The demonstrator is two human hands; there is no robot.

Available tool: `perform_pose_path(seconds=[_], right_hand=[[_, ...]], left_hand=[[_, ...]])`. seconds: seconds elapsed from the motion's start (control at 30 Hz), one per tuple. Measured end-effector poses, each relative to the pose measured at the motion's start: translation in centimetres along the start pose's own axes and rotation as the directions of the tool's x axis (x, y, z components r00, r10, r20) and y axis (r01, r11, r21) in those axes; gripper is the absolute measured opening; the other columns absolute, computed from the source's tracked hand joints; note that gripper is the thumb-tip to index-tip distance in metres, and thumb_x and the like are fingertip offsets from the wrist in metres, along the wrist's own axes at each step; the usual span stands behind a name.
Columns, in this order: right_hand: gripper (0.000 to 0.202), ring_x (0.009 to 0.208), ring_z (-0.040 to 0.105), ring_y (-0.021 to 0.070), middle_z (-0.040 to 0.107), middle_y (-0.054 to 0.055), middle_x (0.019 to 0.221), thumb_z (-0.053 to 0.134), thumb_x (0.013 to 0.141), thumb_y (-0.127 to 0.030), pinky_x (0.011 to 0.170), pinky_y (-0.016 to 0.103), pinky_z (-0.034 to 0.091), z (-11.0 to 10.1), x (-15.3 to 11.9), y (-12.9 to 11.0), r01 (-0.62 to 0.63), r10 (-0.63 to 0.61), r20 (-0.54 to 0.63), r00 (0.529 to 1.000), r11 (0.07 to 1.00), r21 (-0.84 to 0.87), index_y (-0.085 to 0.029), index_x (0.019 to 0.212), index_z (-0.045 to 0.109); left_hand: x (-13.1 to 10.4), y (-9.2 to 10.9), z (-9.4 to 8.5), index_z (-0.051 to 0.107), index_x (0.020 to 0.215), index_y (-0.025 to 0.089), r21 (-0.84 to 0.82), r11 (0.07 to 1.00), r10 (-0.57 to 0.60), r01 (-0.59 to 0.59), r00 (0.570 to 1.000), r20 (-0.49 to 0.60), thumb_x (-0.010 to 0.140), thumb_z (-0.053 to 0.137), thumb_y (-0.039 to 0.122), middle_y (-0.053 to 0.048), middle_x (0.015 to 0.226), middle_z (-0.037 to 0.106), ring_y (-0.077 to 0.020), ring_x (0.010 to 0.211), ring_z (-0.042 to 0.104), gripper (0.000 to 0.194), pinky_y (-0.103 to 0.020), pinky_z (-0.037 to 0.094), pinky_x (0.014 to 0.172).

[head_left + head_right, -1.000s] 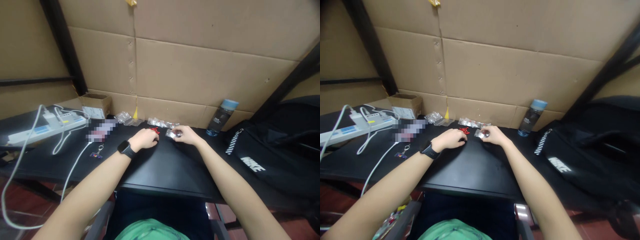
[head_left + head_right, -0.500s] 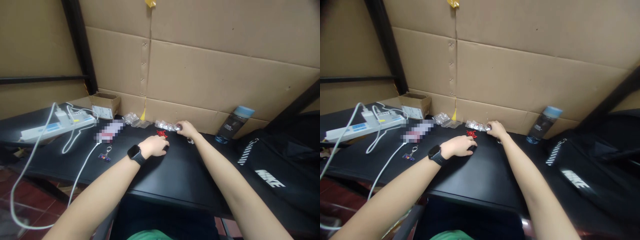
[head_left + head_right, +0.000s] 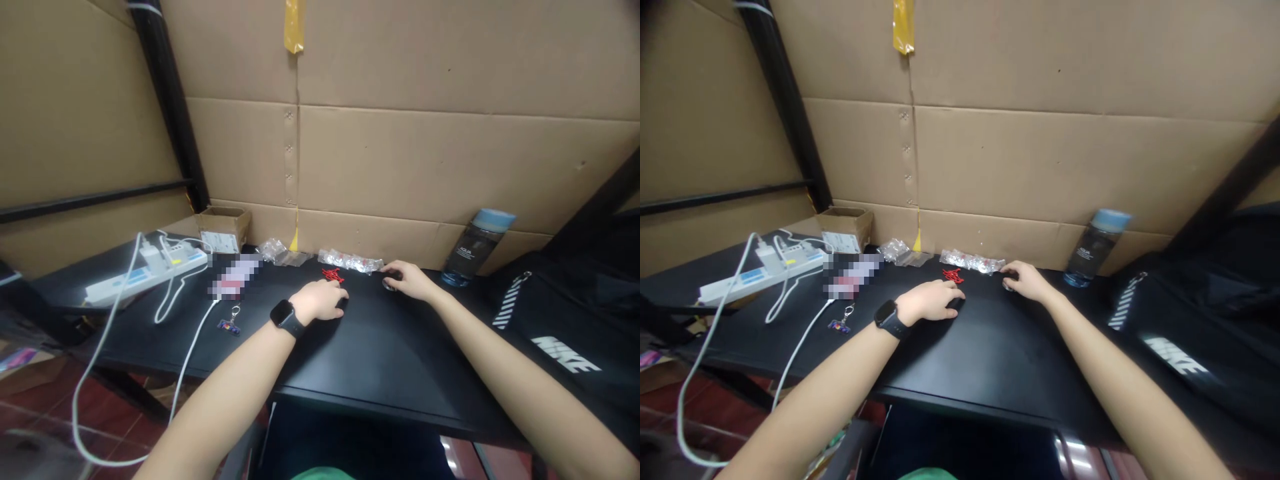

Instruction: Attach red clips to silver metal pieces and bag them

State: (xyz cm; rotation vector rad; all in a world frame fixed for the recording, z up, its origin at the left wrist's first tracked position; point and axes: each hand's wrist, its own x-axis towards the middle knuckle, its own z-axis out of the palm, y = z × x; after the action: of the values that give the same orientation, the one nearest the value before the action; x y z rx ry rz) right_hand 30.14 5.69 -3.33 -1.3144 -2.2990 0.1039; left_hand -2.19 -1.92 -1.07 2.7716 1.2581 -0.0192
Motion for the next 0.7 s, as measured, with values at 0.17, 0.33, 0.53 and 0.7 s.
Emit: perform_pose_path(seconds=[0.17, 0.33, 0.53, 0.7], right_hand=[[0.045, 0.110, 0.070, 0.0278, 0.072, 0.008, 0.124, 0.075, 0.082, -0.041, 0.095, 0.040, 0.056, 0.0, -3.1, 1.4, -0.094, 0.089, 0.065, 0.994, 0.992, 0.080, -0.024, 0.124, 0.070], [0.041, 0.113, 0.069, 0.0290, 0.072, 0.010, 0.126, 0.072, 0.085, -0.034, 0.103, 0.043, 0.051, 0.6, -3.2, 0.7, -0.063, 0.062, 0.029, 0.998, 0.997, 0.034, -0.022, 0.124, 0.071], [0.021, 0.093, 0.072, 0.0229, 0.077, 0.006, 0.106, 0.067, 0.089, -0.028, 0.087, 0.035, 0.054, 0.4, -3.0, -0.3, -0.014, 0.013, 0.027, 1.000, 0.999, 0.038, -0.022, 0.107, 0.076], [0.021, 0.090, 0.071, 0.0217, 0.077, 0.005, 0.102, 0.069, 0.087, -0.030, 0.084, 0.033, 0.053, 0.2, -3.3, 0.2, -0.029, 0.027, 0.028, 0.999, 0.998, 0.056, -0.022, 0.105, 0.076]], left_hand=[[0.2, -0.1, 0.2, 0.059, 0.142, 0.028, 0.002, 1.000, 0.027, -0.027, 1.000, 0.014, 0.090, 0.062, 0.044, -0.010, 0.147, 0.054, -0.0326, 0.119, 0.062, 0.054, -0.041, 0.050, 0.103], [0.6, -0.6, 0.6, 0.059, 0.142, 0.026, -0.040, 0.996, 0.082, -0.082, 0.997, 0.000, 0.091, 0.062, 0.043, -0.010, 0.144, 0.057, -0.0305, 0.125, 0.059, 0.054, -0.037, 0.046, 0.108], [0.8, -0.7, 0.9, 0.059, 0.142, 0.025, -0.050, 0.993, 0.105, -0.105, 0.994, -0.006, 0.090, 0.063, 0.041, -0.011, 0.143, 0.057, -0.0307, 0.129, 0.057, 0.054, -0.038, 0.043, 0.111], [0.7, -0.5, 0.8, 0.058, 0.143, 0.025, -0.069, 0.992, 0.109, -0.108, 0.994, 0.002, 0.091, 0.063, 0.041, -0.011, 0.143, 0.057, -0.0313, 0.130, 0.056, 0.054, -0.039, 0.043, 0.111]])
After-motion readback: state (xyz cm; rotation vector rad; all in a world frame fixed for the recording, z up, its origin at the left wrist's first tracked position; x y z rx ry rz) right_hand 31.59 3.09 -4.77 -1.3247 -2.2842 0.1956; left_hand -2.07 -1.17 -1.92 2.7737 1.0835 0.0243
